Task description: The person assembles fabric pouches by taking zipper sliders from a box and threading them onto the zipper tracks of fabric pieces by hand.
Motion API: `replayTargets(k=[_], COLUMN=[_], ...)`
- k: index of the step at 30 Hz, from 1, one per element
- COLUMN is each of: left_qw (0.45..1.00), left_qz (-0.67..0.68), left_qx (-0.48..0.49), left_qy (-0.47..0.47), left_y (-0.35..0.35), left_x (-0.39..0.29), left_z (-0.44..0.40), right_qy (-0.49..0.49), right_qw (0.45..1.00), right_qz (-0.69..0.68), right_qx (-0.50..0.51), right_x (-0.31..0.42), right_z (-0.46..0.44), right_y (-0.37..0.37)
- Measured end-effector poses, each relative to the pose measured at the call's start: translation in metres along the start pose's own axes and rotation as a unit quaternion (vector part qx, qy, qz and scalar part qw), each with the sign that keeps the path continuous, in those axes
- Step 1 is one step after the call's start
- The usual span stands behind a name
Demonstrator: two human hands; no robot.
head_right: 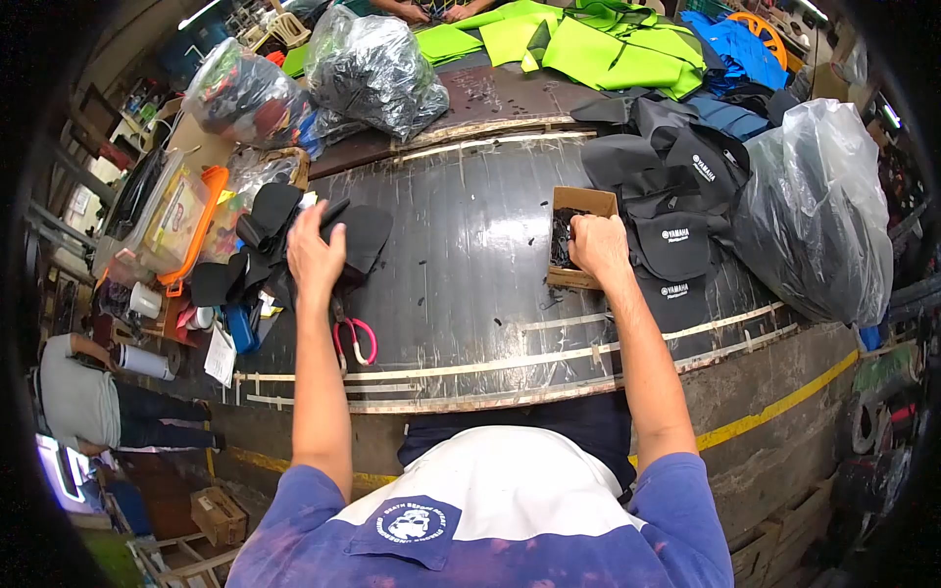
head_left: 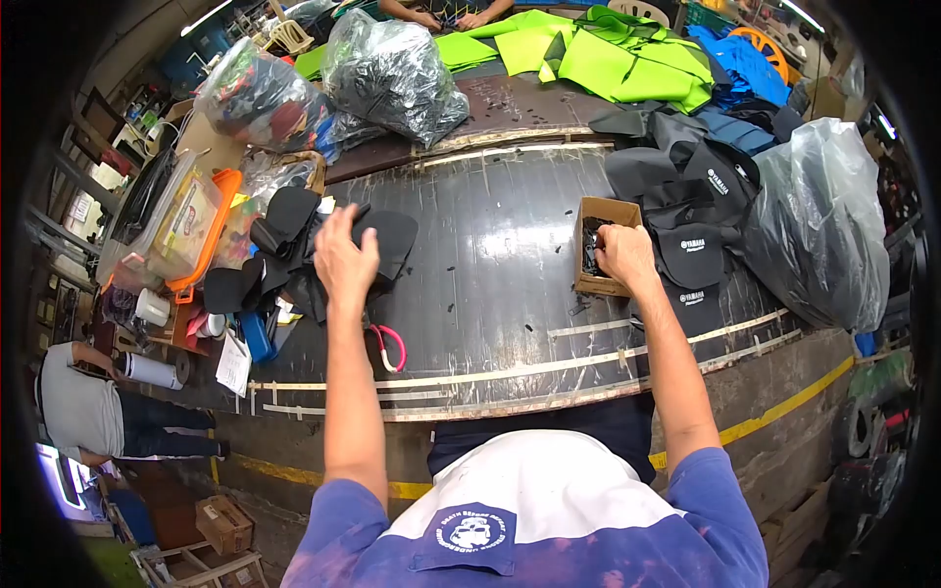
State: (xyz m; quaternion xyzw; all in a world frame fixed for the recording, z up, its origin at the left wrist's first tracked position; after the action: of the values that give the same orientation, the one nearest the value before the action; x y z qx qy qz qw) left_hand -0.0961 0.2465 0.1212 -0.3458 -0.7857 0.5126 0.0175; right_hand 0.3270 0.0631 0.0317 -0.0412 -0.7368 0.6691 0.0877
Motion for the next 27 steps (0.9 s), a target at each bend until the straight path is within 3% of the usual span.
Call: replayTargets(k=[2, 3, 6, 10, 19, 23, 26, 27], left_qw=[0.987, 0.987, 0.942, 0.940, 0.957, 0.932, 0.940, 0.940], left_qz=[-0.139, -0.139, -0.247, -0.221, -0.180, -0.188, -0.281, -0.282], left_qx=[-0.023, -0.024, 0.123, 0.161, 0.132, 0.202, 0.059, 0.059], left_qy=[-0.079, -0.081, -0.192, -0.206, -0.184, -0.233, -0.182, -0.182], left_y=[0.010, 0.016, 0.046, 0.069, 0.096, 0.103, 0.072, 0.072], left_x=[0.042, 0.050, 0.083, 0.094, 0.110, 0.111, 0.076, 0.077], left_z=[-0.011, -0.011, -0.013, -0.005, 0.002, 0.004, 0.010, 0.012], right_qy=[0.002, 0.003, -0.003, 0.000, 0.002, -0.005, -0.009, -0.011], right_qw=[1.000, 1.000, 1.000, 1.000, 0.999, 0.999, 0.999, 0.999], right_qz=[-0.006, -0.008, -0.010, -0.013, -0.030, -0.035, -0.034, -0.034], right_qx=[0.001, 0.001, -0.004, 0.000, 0.021, 0.017, 0.010, 0.009], right_x=[0.000, 0.001, 0.002, 0.001, 0.000, -0.001, -0.002, -0.002], right_z=[0.000, -0.001, 0.000, 0.000, -0.002, -0.001, -0.004, -0.003], right_y=[0.000, -0.001, -0.002, -0.002, 0.002, 0.004, 0.004, 0.005])
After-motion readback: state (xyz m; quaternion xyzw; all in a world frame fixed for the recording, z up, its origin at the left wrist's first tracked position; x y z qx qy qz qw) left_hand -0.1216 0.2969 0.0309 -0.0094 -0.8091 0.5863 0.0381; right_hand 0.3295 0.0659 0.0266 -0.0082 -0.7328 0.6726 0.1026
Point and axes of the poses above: each hand's wrist, its own z-axis away from the middle knuckle, its own y-axis out of the palm, x = y × z, the point moved 8 cm from there along -z, towards the middle knuckle, and after that the axes turned 11 degrees about x, right-handed, at the moved point
